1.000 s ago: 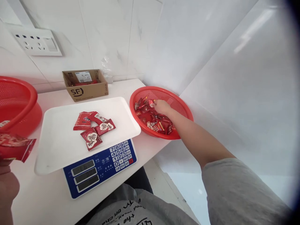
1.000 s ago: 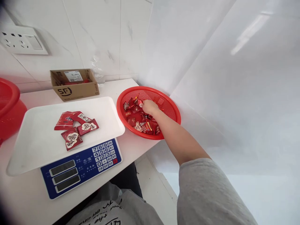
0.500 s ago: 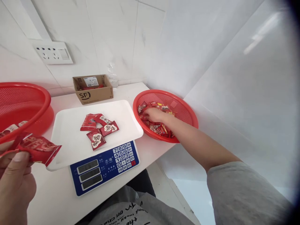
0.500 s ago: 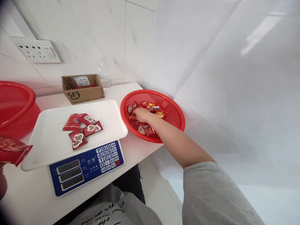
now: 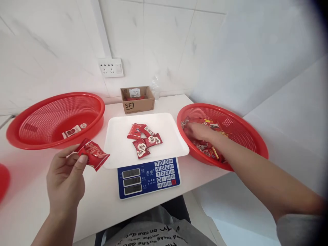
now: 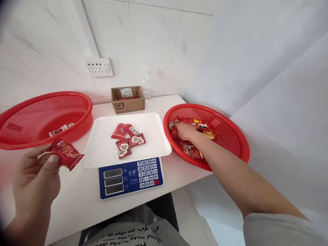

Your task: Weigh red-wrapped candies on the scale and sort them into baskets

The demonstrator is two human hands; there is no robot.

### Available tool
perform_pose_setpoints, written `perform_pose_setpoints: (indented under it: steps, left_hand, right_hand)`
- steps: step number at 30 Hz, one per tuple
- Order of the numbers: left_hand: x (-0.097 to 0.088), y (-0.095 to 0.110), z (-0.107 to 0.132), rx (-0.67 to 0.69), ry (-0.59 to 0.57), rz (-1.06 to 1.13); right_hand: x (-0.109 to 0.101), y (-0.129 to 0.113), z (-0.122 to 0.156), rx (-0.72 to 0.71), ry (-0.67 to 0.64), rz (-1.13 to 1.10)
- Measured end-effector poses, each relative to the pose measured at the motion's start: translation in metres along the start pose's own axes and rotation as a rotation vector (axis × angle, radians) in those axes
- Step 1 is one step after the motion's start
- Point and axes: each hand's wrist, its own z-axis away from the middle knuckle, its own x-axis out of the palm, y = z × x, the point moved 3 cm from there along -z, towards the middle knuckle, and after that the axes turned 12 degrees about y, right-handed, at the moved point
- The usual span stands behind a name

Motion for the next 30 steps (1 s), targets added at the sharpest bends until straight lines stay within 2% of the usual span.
perform_pose_setpoints:
  steps: [4,7,11,15,17,19,22,24,26,28,30]
  left_hand:
    - [-0.004,0.001,0.002,0.002,-0.009,-0.039]
    - [-0.006,0.0,0.003,-0.037,-0.023,-0.066]
    - [-0.006,0.0,0.005,-0.037,-0.058,-0.068]
    - [-0.004,0.007,0.012,0.06,-0.124,-0.142]
    - [0.001,0.012,0.019,0.127,-0.212,-0.24]
    - [0.011,0.018,0.03,0.23,-0.338,-0.366]
    - [0.036,0.029,0.054,0.461,-0.622,-0.435]
    - [0.055,0.036,0.072,0.602,-0.809,-0.353]
    - [0.07,0.041,0.084,0.693,-0.931,-0.282]
    - [0.081,0.041,0.087,0.709,-0.999,-0.293]
    - [0.089,0.038,0.08,0.689,-1.045,-0.393]
  right_hand:
    - [-0.03,-0.01,0.009,0.045,0.121,-0.074]
    - [-0.045,-0.039,0.021,-0.02,0.22,-0.248]
    - [-0.048,-0.088,0.033,-0.175,0.177,-0.454]
    - [-0.049,-0.118,0.052,-0.26,0.132,-0.605]
    - [-0.049,-0.128,0.071,-0.299,0.036,-0.767]
    - [-0.047,-0.137,0.094,-0.346,-0.159,-0.901]
    - [-0.044,-0.146,0.128,-0.408,-0.345,-0.974]
    - [-0.043,-0.146,0.142,-0.403,-0.363,-1.006]
    - [-0.042,-0.14,0.15,-0.382,-0.356,-1.056]
    - [-0.041,-0.127,0.152,-0.348,-0.3,-1.07]
    - [-0.039,-0.106,0.149,-0.271,-0.161,-1.006]
